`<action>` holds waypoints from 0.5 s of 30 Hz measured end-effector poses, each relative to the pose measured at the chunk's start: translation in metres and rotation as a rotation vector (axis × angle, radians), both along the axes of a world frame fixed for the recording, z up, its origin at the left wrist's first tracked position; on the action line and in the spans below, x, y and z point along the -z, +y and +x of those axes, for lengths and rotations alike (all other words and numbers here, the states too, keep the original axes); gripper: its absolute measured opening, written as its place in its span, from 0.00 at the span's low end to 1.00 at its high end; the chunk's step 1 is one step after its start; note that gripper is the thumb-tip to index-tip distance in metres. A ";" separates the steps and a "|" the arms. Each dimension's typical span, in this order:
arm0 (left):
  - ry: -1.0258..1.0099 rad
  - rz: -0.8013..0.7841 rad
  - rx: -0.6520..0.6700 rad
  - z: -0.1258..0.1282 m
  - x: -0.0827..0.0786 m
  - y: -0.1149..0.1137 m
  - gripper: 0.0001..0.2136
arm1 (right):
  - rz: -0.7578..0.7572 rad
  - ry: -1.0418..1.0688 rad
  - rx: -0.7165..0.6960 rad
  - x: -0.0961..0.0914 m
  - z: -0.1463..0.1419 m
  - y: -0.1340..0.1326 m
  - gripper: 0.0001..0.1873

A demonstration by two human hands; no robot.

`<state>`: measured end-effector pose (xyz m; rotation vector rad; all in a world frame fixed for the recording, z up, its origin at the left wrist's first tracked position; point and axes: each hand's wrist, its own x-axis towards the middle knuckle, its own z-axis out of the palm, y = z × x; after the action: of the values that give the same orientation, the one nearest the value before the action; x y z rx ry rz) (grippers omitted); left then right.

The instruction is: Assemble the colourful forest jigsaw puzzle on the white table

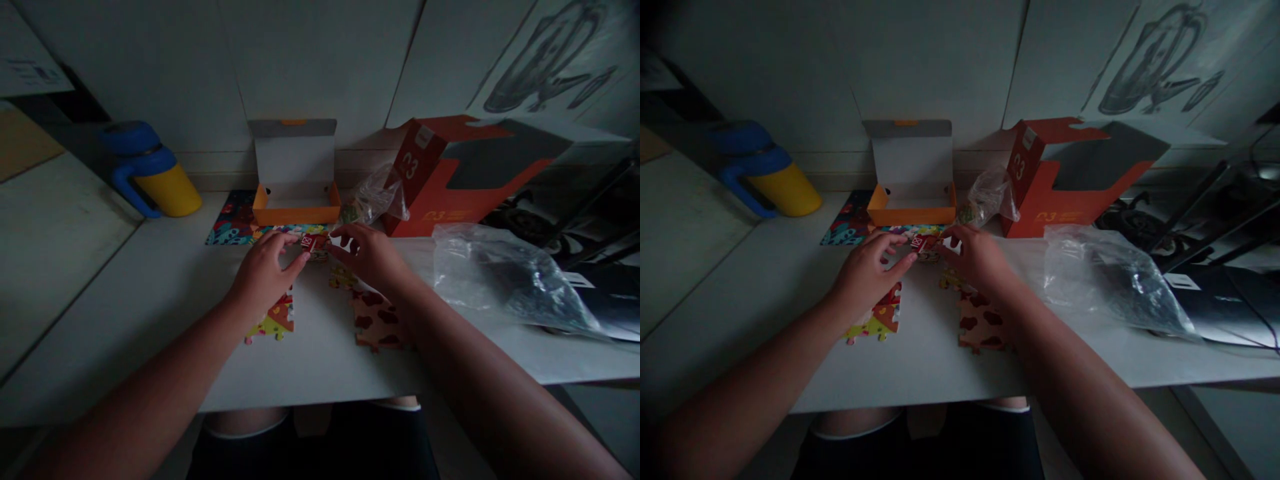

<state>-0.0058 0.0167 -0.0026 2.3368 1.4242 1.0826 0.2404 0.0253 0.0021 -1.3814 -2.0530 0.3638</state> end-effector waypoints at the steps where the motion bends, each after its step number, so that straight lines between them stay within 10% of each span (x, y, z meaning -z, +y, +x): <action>1: -0.006 -0.016 0.008 0.000 0.002 0.001 0.12 | 0.000 -0.001 -0.008 0.001 -0.002 0.001 0.14; 15: -0.109 -0.111 0.110 -0.004 -0.002 0.005 0.11 | 0.090 0.049 -0.001 -0.016 -0.011 -0.012 0.10</action>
<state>-0.0096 0.0212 -0.0007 2.2146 1.2683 1.0562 0.2294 0.0130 0.0181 -1.3052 -2.0060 0.2993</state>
